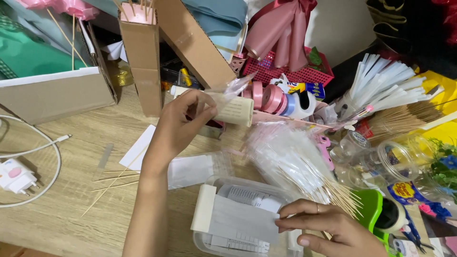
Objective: The person organizes craft supplies on a cluttered table. They handle small plastic bags and wooden skewers, placing the skewers into the bags and arranging them on the table.
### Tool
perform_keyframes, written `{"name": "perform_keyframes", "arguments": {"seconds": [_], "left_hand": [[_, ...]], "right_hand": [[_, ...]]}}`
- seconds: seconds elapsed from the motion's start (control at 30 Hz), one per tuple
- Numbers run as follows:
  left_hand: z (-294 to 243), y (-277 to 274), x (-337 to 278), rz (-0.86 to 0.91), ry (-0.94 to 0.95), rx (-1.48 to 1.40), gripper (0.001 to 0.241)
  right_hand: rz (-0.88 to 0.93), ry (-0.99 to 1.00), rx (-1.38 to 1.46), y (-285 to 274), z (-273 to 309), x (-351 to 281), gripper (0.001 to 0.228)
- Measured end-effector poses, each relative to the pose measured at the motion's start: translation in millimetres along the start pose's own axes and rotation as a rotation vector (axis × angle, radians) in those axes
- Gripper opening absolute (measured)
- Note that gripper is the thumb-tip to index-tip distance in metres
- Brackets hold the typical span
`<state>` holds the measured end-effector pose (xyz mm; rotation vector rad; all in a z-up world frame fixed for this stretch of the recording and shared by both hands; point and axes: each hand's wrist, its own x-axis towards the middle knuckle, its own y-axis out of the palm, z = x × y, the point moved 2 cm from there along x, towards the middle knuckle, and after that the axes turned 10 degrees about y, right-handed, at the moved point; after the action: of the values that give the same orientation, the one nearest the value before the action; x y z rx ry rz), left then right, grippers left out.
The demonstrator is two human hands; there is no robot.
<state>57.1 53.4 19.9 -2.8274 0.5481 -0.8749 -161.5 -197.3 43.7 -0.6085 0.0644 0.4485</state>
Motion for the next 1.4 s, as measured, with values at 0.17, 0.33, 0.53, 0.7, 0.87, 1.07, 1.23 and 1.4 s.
{"name": "perform_keyframes", "arguments": {"seconds": [0.17,0.33,0.53,0.7,0.87,1.07,1.23,1.4], "left_hand": [[-4,3,-1,-0.027,-0.065,-0.117,0.006],[0,20,-1,0.017,-0.025,-0.209,0.012],[-22,46,-6,0.174,-0.101,-0.39,0.016],[-33,67,-11,0.259,0.081,-0.559,0.015],[-30,76,-14,0.239,0.069,-0.684,0.013],[-39,52,-12,0.172,0.07,-0.621,0.032],[-40,19,-24,-0.088,0.173,-0.614,0.028],[-3,9,-38,0.287,-0.046,-0.126,0.024]], "right_hand": [[-0.032,0.267,-0.245,10,-10,14,0.035],[-0.108,0.325,-0.269,6,-11,16,0.032],[-0.498,0.459,-0.301,3,-11,31,0.053],[-0.536,0.449,-0.229,4,-22,42,0.057],[-0.681,0.497,-0.111,-4,-30,35,0.026],[-0.846,0.442,0.088,-29,-55,4,0.016],[-0.759,0.902,0.005,-54,-88,-15,0.023],[-0.701,1.141,-0.187,-68,-153,-32,0.009]]}}
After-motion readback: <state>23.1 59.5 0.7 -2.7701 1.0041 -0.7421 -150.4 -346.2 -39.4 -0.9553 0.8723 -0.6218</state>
